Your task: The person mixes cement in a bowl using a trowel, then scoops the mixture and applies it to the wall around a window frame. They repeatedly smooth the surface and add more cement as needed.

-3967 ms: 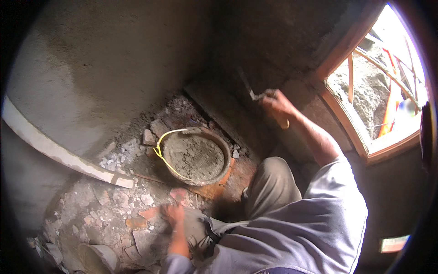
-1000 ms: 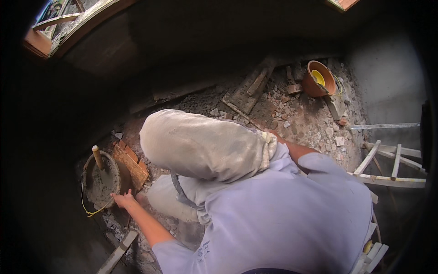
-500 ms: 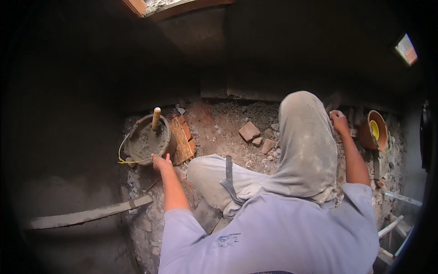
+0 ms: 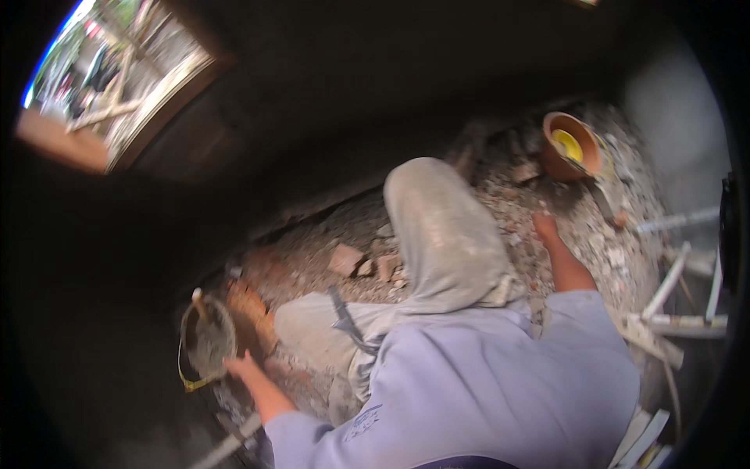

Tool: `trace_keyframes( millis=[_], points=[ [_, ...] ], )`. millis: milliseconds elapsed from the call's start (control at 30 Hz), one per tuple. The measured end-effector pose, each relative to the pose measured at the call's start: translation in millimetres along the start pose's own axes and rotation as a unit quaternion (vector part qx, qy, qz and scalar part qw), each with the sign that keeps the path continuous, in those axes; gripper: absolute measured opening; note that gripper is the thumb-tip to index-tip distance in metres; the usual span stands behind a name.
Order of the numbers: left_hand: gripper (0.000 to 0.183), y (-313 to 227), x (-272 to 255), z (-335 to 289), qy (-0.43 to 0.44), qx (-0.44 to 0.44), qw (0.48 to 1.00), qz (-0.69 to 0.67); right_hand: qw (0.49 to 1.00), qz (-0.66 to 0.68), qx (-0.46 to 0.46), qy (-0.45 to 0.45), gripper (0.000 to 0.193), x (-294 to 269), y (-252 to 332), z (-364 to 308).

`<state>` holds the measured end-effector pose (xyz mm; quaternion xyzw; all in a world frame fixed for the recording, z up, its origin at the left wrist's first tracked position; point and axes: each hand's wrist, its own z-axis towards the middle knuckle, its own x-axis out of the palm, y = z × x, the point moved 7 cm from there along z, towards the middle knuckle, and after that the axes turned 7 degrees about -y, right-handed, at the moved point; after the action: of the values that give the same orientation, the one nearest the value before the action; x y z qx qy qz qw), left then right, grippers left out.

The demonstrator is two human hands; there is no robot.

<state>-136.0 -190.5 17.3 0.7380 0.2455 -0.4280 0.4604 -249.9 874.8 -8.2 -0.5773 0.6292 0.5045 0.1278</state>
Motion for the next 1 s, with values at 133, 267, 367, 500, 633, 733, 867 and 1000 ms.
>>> trace_keyframes(
  millis=[133,267,367,500,633,733,867,1000],
  points=[
    [0.111,-30,7,-18,-0.041,0.018,0.996,-0.081,0.853,-0.441,-0.268,-0.077,0.035,-51,27,38],
    [0.109,-139,-21,-119,-0.007,0.098,0.911,-0.401,0.961,0.054,-0.037,-0.270,0.038,-125,30,56],
    [0.108,-219,-58,-193,0.040,0.218,0.869,-0.443,0.932,0.062,-0.068,-0.352,0.039,-173,42,57],
    [0.106,-288,-95,-267,0.113,0.310,0.850,-0.410,0.860,-0.059,-0.201,-0.465,0.037,-206,88,95],
    [0.104,-321,-106,-296,0.140,0.343,0.847,-0.382,0.872,-0.121,-0.250,-0.404,0.036,-202,119,130],
    [0.102,-340,-110,-302,0.146,0.350,0.851,-0.364,0.903,-0.145,-0.232,-0.331,0.039,-196,125,167],
    [0.100,-354,-112,-306,0.149,0.344,0.861,-0.344,0.930,-0.194,-0.163,-0.267,0.044,-184,130,215],
    [0.099,-365,-115,-309,0.146,0.340,0.868,-0.330,0.929,-0.299,-0.108,-0.190,0.031,-166,128,262]
  ],
)
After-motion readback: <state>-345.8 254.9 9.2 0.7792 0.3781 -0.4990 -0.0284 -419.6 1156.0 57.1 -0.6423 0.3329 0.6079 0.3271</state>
